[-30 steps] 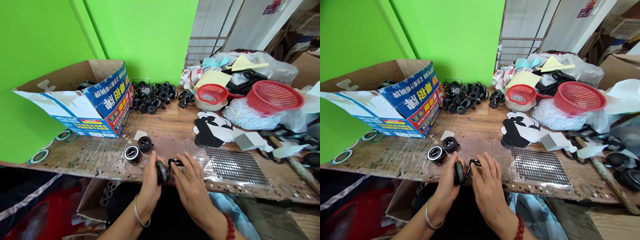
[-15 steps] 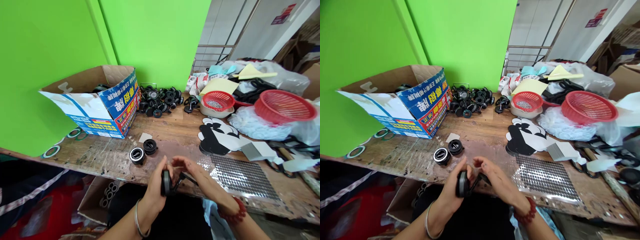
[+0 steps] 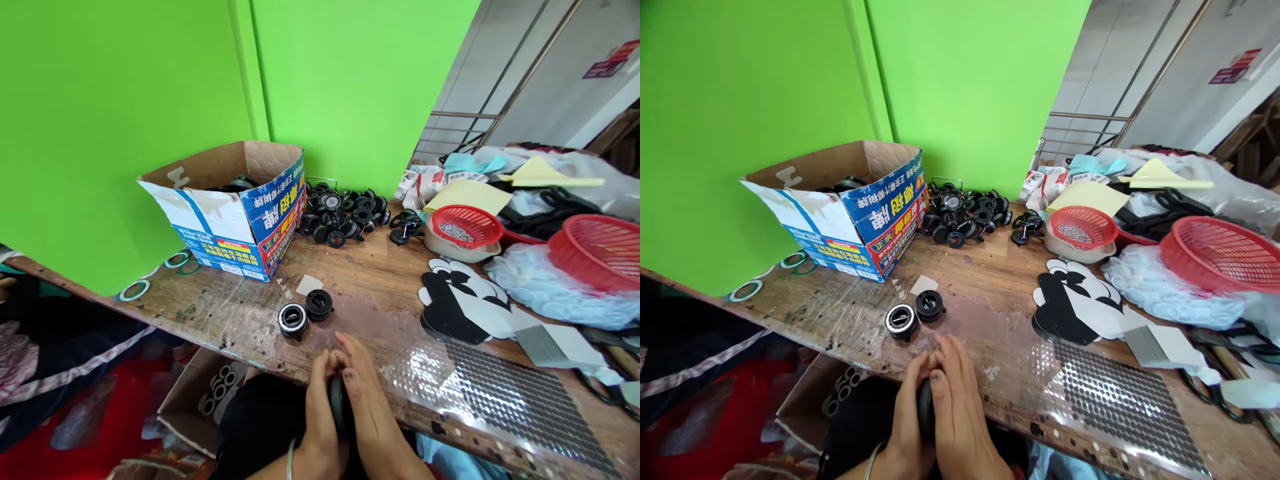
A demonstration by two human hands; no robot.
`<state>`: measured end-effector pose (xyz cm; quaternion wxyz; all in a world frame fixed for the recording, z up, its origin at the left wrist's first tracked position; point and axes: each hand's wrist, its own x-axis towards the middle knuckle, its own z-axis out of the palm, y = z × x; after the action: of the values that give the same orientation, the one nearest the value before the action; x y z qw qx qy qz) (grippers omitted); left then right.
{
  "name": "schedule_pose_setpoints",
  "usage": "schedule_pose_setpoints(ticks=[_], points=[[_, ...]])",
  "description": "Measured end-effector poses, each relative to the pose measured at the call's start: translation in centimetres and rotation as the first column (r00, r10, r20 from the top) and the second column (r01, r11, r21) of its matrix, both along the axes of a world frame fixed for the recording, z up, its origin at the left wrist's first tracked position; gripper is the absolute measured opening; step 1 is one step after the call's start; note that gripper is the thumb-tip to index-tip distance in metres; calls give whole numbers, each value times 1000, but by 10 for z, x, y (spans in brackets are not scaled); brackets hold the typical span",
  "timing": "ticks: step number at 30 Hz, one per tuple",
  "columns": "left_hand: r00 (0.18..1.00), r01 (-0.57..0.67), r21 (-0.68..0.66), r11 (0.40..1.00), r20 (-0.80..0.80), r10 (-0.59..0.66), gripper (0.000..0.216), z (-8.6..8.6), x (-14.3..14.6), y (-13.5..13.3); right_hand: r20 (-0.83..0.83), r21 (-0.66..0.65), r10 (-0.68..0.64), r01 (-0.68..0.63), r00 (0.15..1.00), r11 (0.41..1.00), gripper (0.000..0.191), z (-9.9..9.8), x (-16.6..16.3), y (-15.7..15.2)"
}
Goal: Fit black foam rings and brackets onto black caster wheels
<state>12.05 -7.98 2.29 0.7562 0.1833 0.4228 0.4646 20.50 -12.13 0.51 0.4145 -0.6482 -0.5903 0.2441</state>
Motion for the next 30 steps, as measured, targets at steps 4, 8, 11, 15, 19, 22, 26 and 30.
schedule_pose_setpoints(ticks=[4, 8, 11, 15, 19, 22, 26, 30], points=[[996, -65, 231, 971, -37, 75, 45, 20, -6, 33, 187, 145, 40, -68, 981, 987, 52, 22, -6, 21], [958, -90, 450, 888, -206, 202, 40, 22, -32, 64, 176, 158, 128, -156, 976, 975, 37, 49, 7, 69], [884, -80, 547, 833, -347, 313, 37, 10, -55, 90, 248, 188, 67, -116, 966, 975, 31, 57, 14, 131], [848, -48, 513, 857, -432, 306, 42, -11, -74, 128, 444, 24, 129, -156, 887, 988, 34, 54, 3, 200], [864, -12, 484, 875, -435, 252, 47, -23, -78, 154, 604, -246, 381, -291, 700, 925, 39, 50, -15, 222], [869, 62, 473, 879, -458, 185, 49, -24, -75, 162, 600, -209, 412, -363, 685, 908, 37, 53, -10, 228], [823, 177, 451, 875, -556, 120, 47, -23, -69, 162, 588, -17, 100, -111, 802, 994, 29, 59, 28, 259], [768, 227, 501, 836, -619, 163, 41, -24, -66, 157, 532, 140, -234, 188, 814, 972, 40, 59, 69, 299]])
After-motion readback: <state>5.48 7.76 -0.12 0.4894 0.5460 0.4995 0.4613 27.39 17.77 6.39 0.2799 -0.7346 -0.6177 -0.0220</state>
